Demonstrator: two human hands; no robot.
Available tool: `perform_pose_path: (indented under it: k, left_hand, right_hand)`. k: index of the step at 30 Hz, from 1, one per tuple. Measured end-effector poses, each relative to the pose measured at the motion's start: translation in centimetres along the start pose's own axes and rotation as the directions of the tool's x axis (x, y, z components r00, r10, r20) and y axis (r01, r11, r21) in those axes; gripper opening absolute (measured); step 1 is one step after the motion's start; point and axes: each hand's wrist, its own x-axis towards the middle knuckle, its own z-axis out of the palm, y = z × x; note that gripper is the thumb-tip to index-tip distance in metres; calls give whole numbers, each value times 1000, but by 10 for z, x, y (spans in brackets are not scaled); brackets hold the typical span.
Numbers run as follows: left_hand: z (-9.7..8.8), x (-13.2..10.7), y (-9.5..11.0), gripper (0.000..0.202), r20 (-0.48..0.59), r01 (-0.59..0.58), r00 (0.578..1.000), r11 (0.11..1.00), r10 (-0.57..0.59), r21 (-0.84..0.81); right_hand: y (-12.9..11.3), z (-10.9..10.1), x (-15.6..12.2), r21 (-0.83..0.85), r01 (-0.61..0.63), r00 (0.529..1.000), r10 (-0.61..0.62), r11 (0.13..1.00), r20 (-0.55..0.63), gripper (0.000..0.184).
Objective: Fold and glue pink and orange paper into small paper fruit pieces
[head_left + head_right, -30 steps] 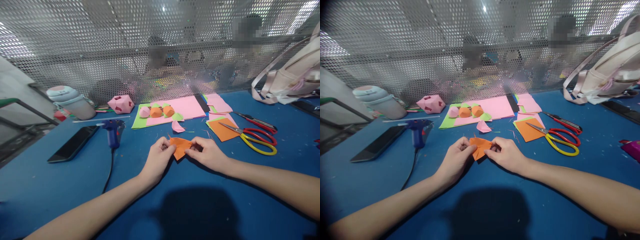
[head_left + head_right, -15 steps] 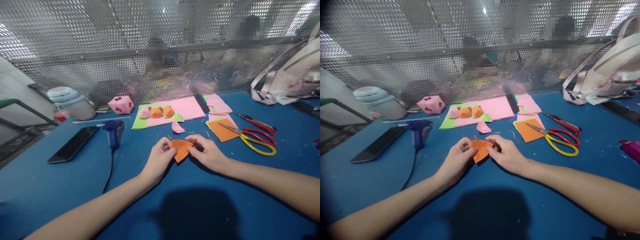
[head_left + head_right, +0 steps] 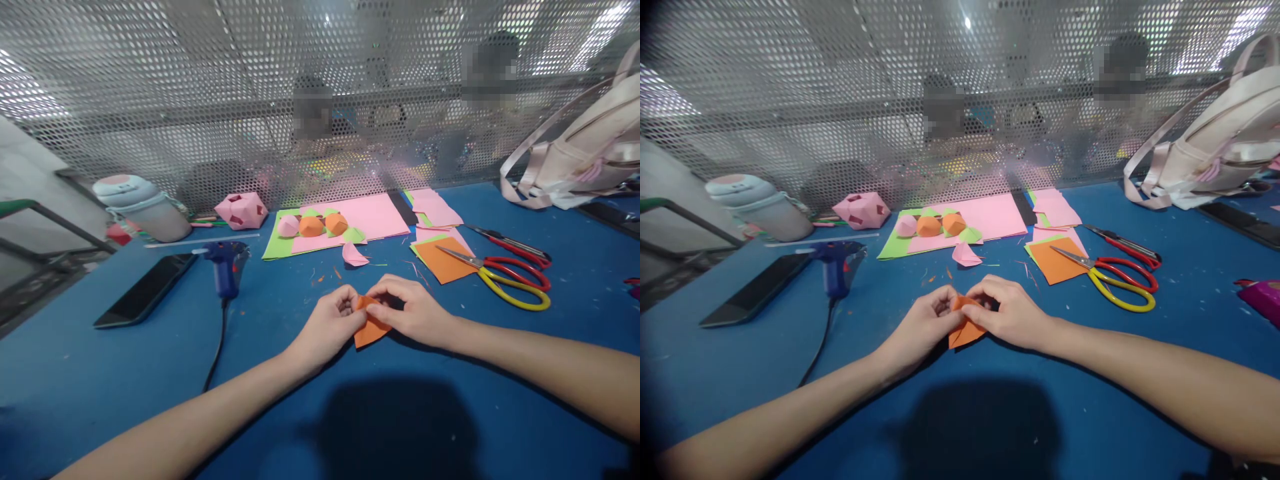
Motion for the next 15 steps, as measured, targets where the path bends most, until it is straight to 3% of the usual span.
perform_pose_path:
  k: [4,10,15]
  left_hand:
    - [2,0,0,14,57,8,998,998,-12,63]
    - [2,1,-1,15,81,19,996,995,-27,102]
    - [1,1,-1,12,109,21,994,995,-32,98]
  right_hand:
    - [1,1,0,19,79,997,-79,997,7,8]
    - [1,1,0,-13,91,996,-90,996,19,15]
    - [1,2,-2,-12,124,992,-124,992,-17,11]
